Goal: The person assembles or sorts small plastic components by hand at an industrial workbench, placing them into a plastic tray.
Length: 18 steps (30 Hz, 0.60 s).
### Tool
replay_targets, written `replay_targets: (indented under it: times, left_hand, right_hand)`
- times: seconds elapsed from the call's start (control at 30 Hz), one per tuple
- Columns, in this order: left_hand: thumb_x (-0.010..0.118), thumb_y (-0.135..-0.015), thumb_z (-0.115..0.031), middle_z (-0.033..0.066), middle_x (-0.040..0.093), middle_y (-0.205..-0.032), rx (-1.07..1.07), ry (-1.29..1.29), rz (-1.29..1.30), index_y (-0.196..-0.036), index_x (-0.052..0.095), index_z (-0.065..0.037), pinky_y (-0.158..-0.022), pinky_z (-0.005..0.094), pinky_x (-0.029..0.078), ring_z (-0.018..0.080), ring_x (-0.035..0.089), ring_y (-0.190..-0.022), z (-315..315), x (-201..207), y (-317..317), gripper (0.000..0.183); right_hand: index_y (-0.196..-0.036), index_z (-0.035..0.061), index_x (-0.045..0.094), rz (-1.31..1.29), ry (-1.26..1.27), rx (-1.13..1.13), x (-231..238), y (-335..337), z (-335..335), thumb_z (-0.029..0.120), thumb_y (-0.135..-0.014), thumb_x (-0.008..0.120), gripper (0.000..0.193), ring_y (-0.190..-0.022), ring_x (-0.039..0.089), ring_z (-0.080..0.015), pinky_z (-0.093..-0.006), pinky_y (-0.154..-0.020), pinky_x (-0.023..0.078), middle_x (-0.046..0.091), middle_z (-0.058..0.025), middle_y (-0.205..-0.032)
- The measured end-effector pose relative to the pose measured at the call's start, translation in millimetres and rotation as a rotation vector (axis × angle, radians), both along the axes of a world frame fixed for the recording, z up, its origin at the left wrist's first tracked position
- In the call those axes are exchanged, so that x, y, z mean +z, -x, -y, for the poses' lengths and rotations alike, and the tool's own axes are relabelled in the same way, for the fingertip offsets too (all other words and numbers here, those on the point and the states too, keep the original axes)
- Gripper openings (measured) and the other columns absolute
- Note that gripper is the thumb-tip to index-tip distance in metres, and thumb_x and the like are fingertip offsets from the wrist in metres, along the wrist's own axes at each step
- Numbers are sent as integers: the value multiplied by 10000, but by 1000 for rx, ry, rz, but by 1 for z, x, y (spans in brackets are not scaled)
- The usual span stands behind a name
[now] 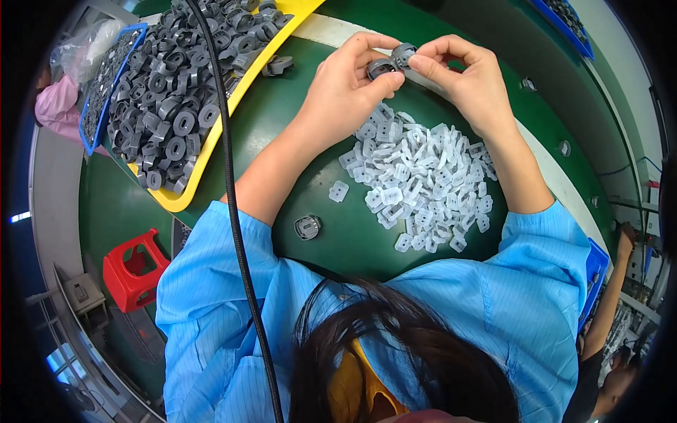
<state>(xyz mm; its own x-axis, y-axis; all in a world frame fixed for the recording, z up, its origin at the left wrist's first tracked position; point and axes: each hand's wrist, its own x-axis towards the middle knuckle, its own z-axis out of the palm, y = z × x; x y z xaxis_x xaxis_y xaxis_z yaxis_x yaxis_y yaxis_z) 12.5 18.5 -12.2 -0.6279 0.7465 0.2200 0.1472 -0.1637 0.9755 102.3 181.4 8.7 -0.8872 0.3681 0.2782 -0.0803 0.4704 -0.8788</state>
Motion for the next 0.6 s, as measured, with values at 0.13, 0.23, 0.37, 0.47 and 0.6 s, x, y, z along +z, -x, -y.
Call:
replay_targets:
  times: [0.13, 0.23, 0.37, 0.47, 0.6]
  left_hand:
    - [611, -850, 9, 82, 637, -896, -33, -13, 28, -1141, 506, 16, -661, 240, 500, 98, 595, -740, 0, -1, 2, 310]
    - [597, -856, 20, 82, 638, -888, -43, 11, -21, -1134, 510, 16, -661, 244, 501, 98, 596, -739, 2, 0, 0, 291]
    - [588, -862, 25, 81, 640, -878, -58, 0, -94, -1132, 520, 13, -660, 243, 501, 92, 595, -740, 2, 5, -1, 279]
    - [594, -860, 23, 82, 644, -903, -82, 32, -105, -1146, 536, 12, -668, 238, 497, 88, 590, -744, 3, 5, 1, 292]
    - [598, -882, -45, 70, 635, -913, -117, 7, 146, -1150, 558, 13, -701, 239, 486, 95, 584, -774, 6, 8, 4, 276]
  right_hand:
    - [-896, 30, 687, 44, -167, -32, 3, 1, 0, 167, -769, 737, 193, -771, 572, -80, -241, -673, 466, 648, -12, -812]
    - [-953, 21, 671, 121, 384, 87, 3, 0, 0, 166, -802, 720, 215, -816, 601, -79, -220, -692, 482, 653, -12, -834]
    - [-962, 13, 665, 149, 530, 234, 4, -2, -8, 141, -826, 703, 190, -793, 617, -83, -213, -681, 493, 663, -25, -859]
    - [-954, 5, 664, 145, 547, 259, 0, -2, -12, 126, -838, 693, 170, -763, 617, -81, -209, -671, 495, 668, -43, -867]
    - [-959, -10, 652, 142, 612, 234, -1, -2, -8, 113, -852, 680, 166, -732, 632, -95, -206, -667, 517, 673, -74, -869]
